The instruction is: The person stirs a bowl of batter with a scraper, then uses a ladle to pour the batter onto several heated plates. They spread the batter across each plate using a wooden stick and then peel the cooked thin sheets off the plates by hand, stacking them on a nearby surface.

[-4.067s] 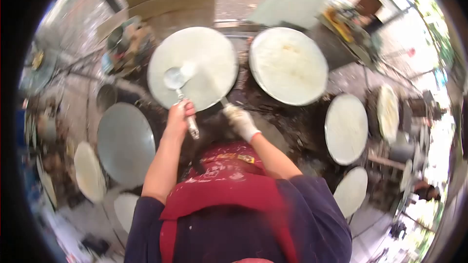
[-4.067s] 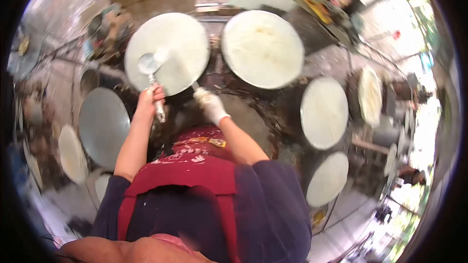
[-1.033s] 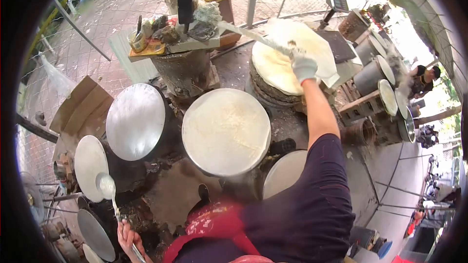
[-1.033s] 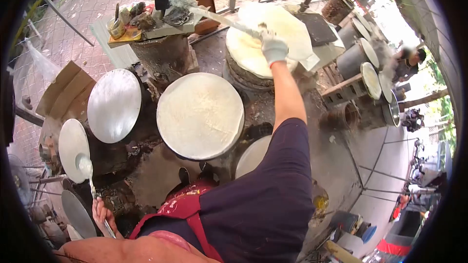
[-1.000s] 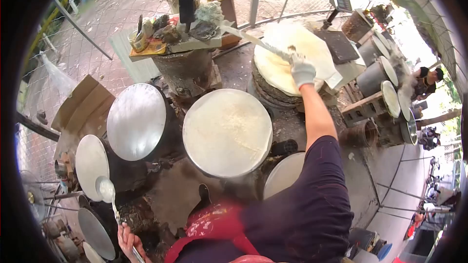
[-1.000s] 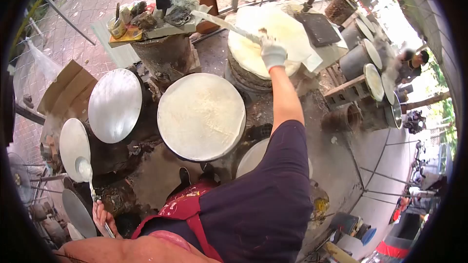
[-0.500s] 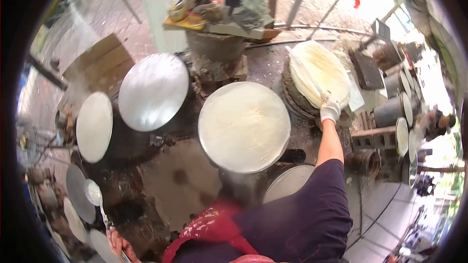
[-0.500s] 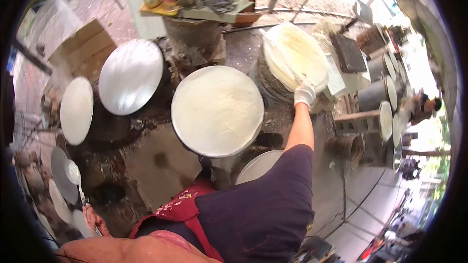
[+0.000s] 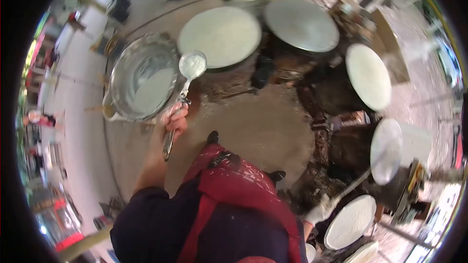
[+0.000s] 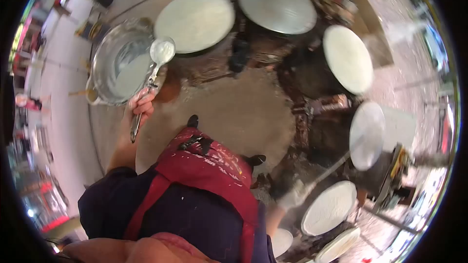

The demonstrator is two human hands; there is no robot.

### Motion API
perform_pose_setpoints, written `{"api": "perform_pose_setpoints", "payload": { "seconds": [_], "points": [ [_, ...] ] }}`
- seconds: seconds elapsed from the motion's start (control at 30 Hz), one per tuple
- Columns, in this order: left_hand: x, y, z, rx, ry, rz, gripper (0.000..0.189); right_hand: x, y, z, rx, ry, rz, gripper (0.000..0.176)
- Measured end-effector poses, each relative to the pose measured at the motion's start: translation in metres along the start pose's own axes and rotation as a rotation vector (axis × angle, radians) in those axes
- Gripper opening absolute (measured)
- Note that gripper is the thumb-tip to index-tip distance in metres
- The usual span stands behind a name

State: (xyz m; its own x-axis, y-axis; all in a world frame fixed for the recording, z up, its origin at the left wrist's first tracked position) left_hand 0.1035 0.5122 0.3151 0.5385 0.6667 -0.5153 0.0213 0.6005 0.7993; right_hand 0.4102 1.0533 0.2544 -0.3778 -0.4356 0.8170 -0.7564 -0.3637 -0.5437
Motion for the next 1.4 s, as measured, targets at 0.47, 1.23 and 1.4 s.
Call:
{"api": "perform_pose_setpoints", "payload": {
  "seconds": [0.47,1.23,1.4],
  "points": [
    [-0.233,-0.423,-0.052,-0.387,-0.406,-2.093,0.021,0.286,0.37,0.211,1.203,0.067,0.243,0.049],
    [-0.048,-0.353,0.081,-0.139,-0.09,0.691,0.041,0.253,0.458,0.352,1.896,-0.132,0.3,0.046],
    [-0.085,-0.25,0.102,0.333,0.192,0.99,0.04,0.283,0.419,0.324,1.879,-0.015,0.122,0.042]
  ]
}}
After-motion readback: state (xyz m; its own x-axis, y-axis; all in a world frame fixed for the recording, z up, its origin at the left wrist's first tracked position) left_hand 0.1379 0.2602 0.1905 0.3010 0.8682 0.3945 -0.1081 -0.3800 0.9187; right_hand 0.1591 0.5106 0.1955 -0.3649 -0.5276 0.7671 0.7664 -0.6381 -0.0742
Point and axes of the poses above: each hand's wrist, its own z-axis away from the middle knuckle, its own y-axis out of the palm, x = y × z, the point moved 8 cm from there along -z, towards the middle knuckle, and after that the axes turned 9 degrees about x, right-handed, at the moved point
